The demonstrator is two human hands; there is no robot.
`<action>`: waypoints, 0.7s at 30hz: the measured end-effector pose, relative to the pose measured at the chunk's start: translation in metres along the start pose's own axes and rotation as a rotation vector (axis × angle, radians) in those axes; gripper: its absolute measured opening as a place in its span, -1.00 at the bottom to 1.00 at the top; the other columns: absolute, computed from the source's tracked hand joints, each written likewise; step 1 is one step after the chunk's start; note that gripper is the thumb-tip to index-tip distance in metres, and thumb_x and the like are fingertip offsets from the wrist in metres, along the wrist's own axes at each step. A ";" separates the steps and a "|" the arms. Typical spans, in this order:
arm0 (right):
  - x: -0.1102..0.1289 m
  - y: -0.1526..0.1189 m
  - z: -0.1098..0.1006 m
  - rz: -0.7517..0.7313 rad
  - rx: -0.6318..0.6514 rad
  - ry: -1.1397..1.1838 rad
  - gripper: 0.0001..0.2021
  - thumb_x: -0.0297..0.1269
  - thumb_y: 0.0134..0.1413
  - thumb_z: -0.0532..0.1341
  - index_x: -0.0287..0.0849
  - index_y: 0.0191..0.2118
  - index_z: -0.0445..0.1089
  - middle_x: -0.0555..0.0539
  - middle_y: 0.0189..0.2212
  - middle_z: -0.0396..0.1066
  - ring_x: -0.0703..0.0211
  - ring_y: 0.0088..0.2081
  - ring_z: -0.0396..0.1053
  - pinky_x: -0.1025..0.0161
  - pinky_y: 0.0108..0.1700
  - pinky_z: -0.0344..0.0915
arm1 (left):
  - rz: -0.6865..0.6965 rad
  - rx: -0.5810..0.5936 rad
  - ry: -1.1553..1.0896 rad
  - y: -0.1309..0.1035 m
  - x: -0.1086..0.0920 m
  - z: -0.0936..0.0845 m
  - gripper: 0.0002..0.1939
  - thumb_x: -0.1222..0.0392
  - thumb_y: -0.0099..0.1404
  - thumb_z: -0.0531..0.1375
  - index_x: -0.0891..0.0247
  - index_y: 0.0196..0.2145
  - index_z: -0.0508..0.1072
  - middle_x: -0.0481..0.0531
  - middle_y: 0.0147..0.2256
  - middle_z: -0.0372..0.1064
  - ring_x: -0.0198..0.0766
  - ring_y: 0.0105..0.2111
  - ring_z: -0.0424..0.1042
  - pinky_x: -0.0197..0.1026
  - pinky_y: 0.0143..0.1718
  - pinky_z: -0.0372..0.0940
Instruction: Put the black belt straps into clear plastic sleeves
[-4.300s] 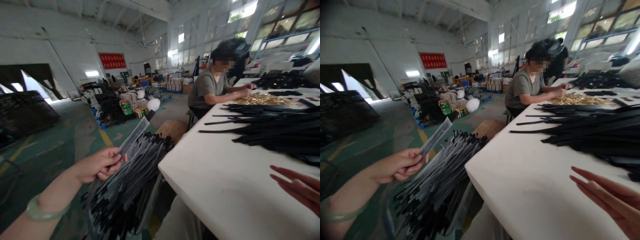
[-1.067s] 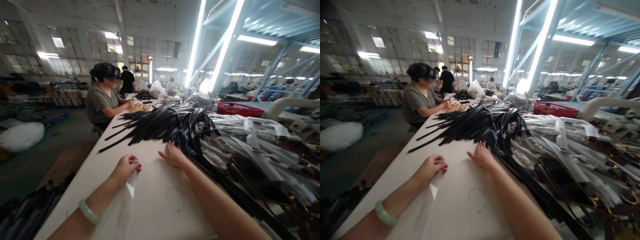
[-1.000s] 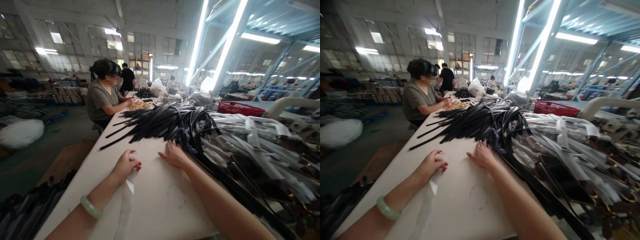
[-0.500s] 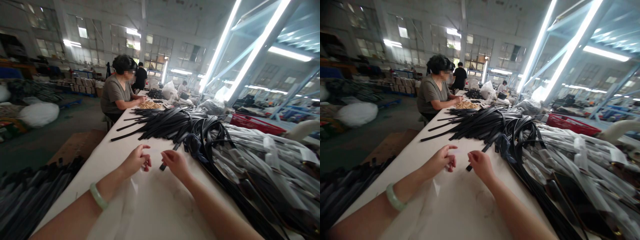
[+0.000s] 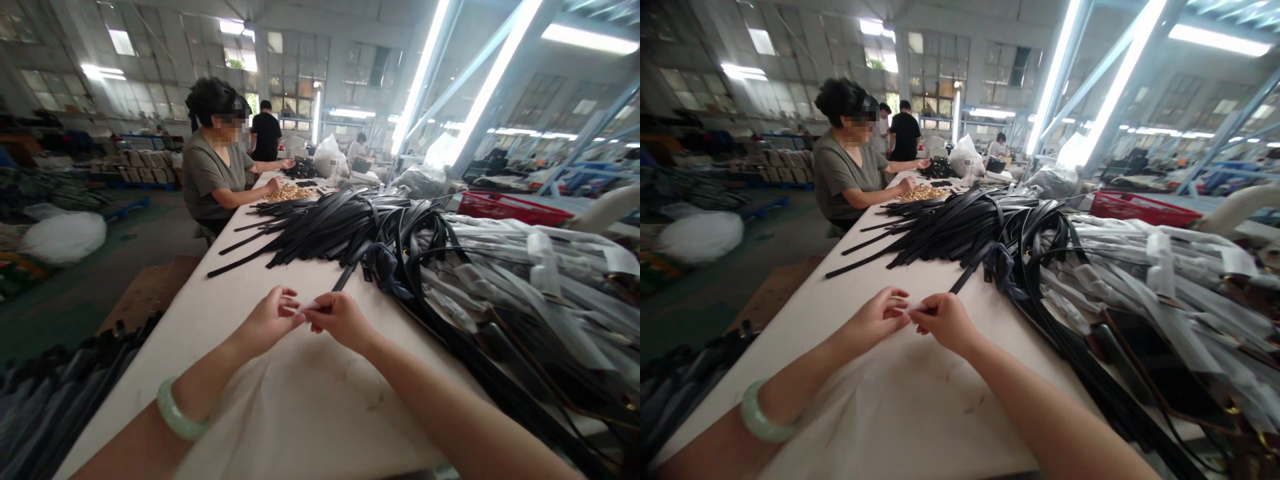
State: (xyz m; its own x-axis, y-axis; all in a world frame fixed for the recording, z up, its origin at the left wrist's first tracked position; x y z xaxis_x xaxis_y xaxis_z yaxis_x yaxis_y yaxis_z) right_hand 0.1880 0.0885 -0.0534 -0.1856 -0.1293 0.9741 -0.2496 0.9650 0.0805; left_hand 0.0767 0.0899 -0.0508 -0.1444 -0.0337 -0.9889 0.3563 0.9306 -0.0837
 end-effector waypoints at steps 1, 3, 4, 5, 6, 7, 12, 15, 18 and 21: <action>-0.002 -0.001 0.004 0.013 0.003 0.010 -0.75 -0.11 -0.08 0.32 -0.24 -0.49 0.45 0.02 -0.67 0.38 0.29 -0.59 0.36 0.39 -0.53 0.28 | 0.077 -0.068 0.027 0.001 -0.008 -0.006 -0.48 0.14 0.00 0.32 0.27 -0.11 0.23 0.13 -0.24 0.46 -0.12 -0.21 0.48 -0.09 -0.18 0.35; -0.003 -0.004 0.011 0.000 0.011 0.024 -0.77 -0.15 -0.07 0.31 -0.22 -0.51 0.41 0.03 -0.65 0.38 0.26 -0.57 0.39 0.38 -0.51 0.30 | 0.143 -0.133 0.051 0.001 -0.018 -0.011 -0.46 0.18 -0.02 0.33 0.27 -0.08 0.26 0.08 -0.28 0.47 -0.11 -0.20 0.48 -0.10 -0.17 0.35; -0.001 -0.005 0.015 -0.022 0.031 0.038 -0.80 -0.18 -0.06 0.30 -0.21 -0.50 0.39 0.03 -0.63 0.40 0.24 -0.53 0.42 0.36 -0.48 0.32 | 0.143 -0.143 0.060 0.001 -0.019 -0.011 -0.48 0.19 -0.01 0.32 0.27 -0.08 0.28 0.05 -0.33 0.48 -0.12 -0.25 0.49 -0.11 -0.21 0.36; 0.001 -0.005 0.018 -0.049 0.065 0.053 -0.83 -0.21 -0.05 0.29 -0.21 -0.47 0.40 0.01 -0.58 0.44 0.22 -0.48 0.45 0.34 -0.42 0.36 | 0.139 -0.162 0.081 0.001 -0.021 -0.013 -0.50 0.20 0.01 0.31 0.27 -0.08 0.29 0.02 -0.38 0.49 -0.13 -0.30 0.50 -0.13 -0.24 0.36; 0.002 -0.004 0.019 -0.074 0.093 0.063 -0.87 -0.24 -0.03 0.28 -0.20 -0.41 0.41 -0.01 -0.51 0.47 0.20 -0.41 0.47 0.30 -0.35 0.38 | 0.140 -0.196 0.113 0.000 -0.022 -0.017 -0.52 0.20 0.02 0.30 0.27 -0.09 0.31 0.01 -0.41 0.50 -0.14 -0.34 0.51 -0.14 -0.27 0.35; 0.004 -0.002 0.015 -0.095 0.093 0.052 -0.88 -0.27 -0.01 0.26 -0.20 -0.35 0.42 -0.03 -0.43 0.50 0.17 -0.36 0.49 0.27 -0.28 0.40 | 0.142 -0.242 0.145 -0.001 -0.023 -0.022 -0.54 0.19 0.02 0.31 0.27 -0.11 0.33 0.00 -0.44 0.50 -0.14 -0.37 0.51 -0.15 -0.28 0.35; 0.015 0.012 -0.054 -0.238 -0.124 -0.564 -0.72 -0.35 0.07 0.22 -0.18 -0.06 0.43 -0.18 -0.03 0.42 0.00 0.03 0.36 0.04 0.11 0.24 | 0.083 -0.334 0.196 0.001 -0.014 -0.047 -0.49 0.17 -0.04 0.36 0.30 -0.13 0.34 0.01 -0.49 0.51 -0.14 -0.41 0.51 -0.17 -0.30 0.31; 0.002 0.018 -0.057 -0.287 0.071 -0.854 -0.60 -0.33 0.07 0.25 -0.17 0.06 0.36 -0.21 0.20 0.17 -0.11 0.29 -0.03 -0.05 0.27 -0.03 | 0.056 -0.320 0.169 0.003 -0.007 -0.052 -0.47 0.18 -0.09 0.39 0.30 -0.14 0.35 -0.06 -0.53 0.47 -0.20 -0.45 0.48 -0.21 -0.34 0.29; -0.013 0.020 -0.055 -0.275 0.175 -0.941 -0.67 -0.27 0.06 0.27 -0.21 -0.03 0.39 -0.24 0.15 0.20 -0.12 0.28 -0.04 -0.05 0.26 -0.06 | 0.067 -0.290 0.131 0.003 -0.007 -0.049 -0.46 0.20 -0.11 0.39 0.30 -0.15 0.36 -0.10 -0.55 0.44 -0.23 -0.47 0.47 -0.23 -0.36 0.30; -0.015 0.022 -0.057 -0.282 0.151 -0.988 -0.72 -0.24 0.02 0.31 -0.21 -0.14 0.38 -0.25 0.04 0.26 -0.09 0.18 0.11 -0.01 0.18 0.05 | 0.070 -0.255 0.119 0.003 -0.007 -0.044 -0.45 0.22 -0.10 0.39 0.30 -0.12 0.36 -0.05 -0.51 0.47 -0.20 -0.42 0.50 -0.19 -0.31 0.33</action>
State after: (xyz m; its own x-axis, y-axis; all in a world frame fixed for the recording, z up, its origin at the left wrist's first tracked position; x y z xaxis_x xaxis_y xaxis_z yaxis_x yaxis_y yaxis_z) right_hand 0.2391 0.1243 -0.0544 -0.7814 -0.5410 0.3110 -0.5086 0.8409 0.1847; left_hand 0.0385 0.1090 -0.0389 -0.2408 0.0629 -0.9685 0.1276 0.9913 0.0326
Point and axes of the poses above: each hand's wrist, its own y-axis towards the middle knuckle, its own z-axis out of the palm, x = y × z, the point moved 10 cm from there along y, towards the middle knuckle
